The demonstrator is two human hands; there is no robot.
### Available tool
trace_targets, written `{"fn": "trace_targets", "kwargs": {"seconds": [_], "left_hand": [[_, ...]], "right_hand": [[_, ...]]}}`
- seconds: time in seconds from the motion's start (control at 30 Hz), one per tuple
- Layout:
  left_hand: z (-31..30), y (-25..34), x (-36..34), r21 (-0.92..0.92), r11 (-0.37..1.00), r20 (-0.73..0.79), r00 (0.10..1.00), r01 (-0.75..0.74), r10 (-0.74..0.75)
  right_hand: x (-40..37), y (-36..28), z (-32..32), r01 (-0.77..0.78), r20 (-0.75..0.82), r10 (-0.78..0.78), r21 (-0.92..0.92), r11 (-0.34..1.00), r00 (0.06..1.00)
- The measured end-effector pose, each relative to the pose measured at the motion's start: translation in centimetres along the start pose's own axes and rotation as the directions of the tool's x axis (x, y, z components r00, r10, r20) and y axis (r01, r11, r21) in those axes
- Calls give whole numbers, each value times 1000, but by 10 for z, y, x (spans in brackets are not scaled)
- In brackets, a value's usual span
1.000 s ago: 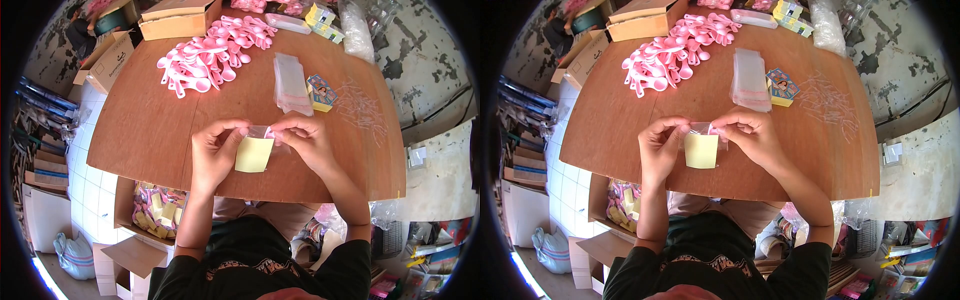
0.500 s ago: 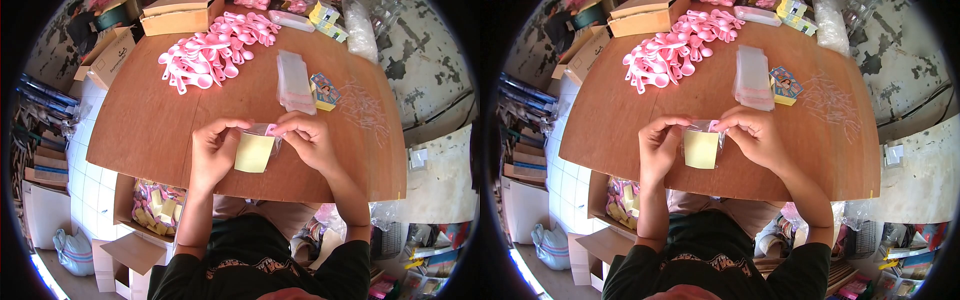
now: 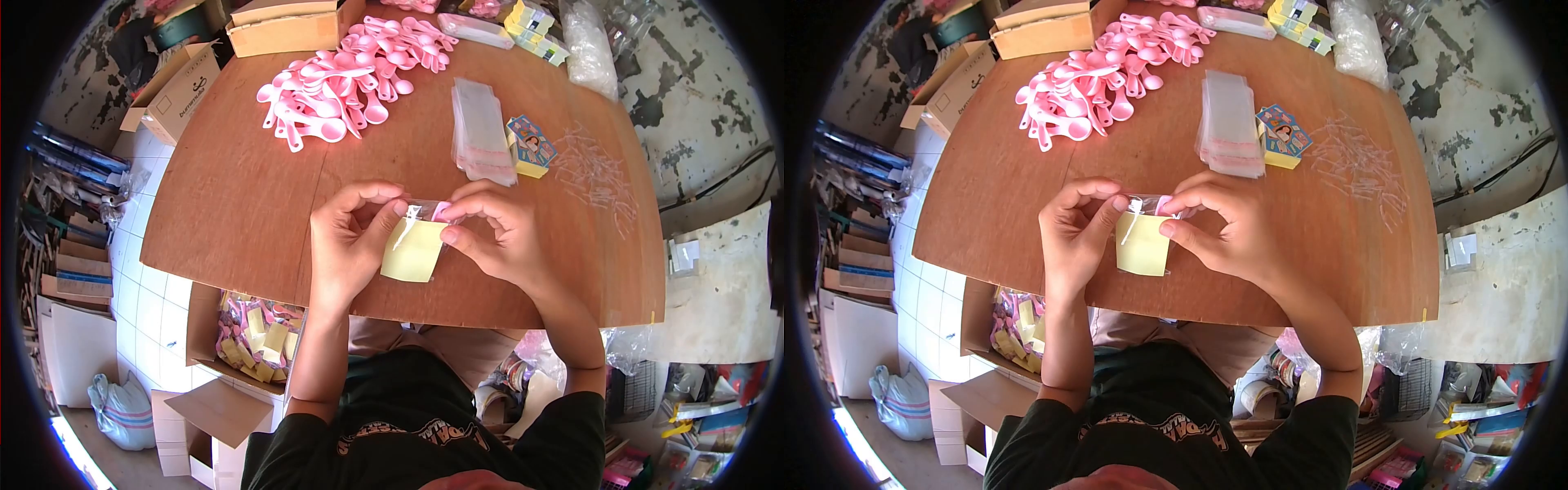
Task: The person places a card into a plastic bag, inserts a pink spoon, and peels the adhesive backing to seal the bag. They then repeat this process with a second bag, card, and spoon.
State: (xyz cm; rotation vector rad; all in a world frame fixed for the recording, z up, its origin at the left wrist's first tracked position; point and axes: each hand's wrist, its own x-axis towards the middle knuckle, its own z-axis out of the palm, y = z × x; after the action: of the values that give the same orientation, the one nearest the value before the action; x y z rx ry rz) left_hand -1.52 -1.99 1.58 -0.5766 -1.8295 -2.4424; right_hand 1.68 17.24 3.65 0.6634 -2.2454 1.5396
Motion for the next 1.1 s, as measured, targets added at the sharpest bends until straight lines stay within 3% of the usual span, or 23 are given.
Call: {"fn": "trace_targets", "kwargs": {"seconds": [0.17,0.43,0.53,0.6,0.67,0.7,0.77,0.83,0.9,0.93,0.97,1.0,1.03,1.1], "left_hand": [[-1,1,0,21,1000,-5,1000,11,-10],[-1,-1,0,52,999,-30,1000,0,2],[-2,5,-4,79,996,12,999,32,-33],[-12,11,-9,192,963,189,956,190,-226],[-23,24,-21,187,955,246,930,232,-274],[-30,28,-30,185,944,301,898,275,-320],[-55,34,-48,233,965,475,851,124,-224],[-78,42,-57,273,955,684,722,-118,-106],[-102,45,-70,399,907,783,564,-135,-261],[-111,48,-77,573,817,725,504,-65,-468],[-120,48,-84,726,683,618,518,-86,-591],[-131,41,-96,852,520,448,595,-58,-667],[-141,33,-109,941,338,261,663,-13,-702],[-157,29,-123,953,303,217,687,4,-694]], "right_hand": [[0,-1,1,8,13,-8,-55,998,1000],[-2,1,2,-18,33,16,49,999,999],[-5,4,0,-62,15,61,128,990,998],[-6,6,-1,-85,16,84,194,977,996],[-6,6,-7,-107,19,106,257,960,994],[-6,4,-13,-127,32,123,159,979,992],[-6,4,-21,-145,40,143,61,988,989],[-4,6,-27,-186,2,187,-91,978,982],[-2,11,-35,-191,15,197,-193,962,980],[-1,14,-38,-116,-2,127,-424,898,992],[0,16,-40,-44,-2,55,-631,775,999],[-4,26,-43,-21,7,40,-755,655,999],[-6,34,-46,-26,0,39,-753,658,999],[-6,48,-49,25,33,16,-926,376,999]]}}
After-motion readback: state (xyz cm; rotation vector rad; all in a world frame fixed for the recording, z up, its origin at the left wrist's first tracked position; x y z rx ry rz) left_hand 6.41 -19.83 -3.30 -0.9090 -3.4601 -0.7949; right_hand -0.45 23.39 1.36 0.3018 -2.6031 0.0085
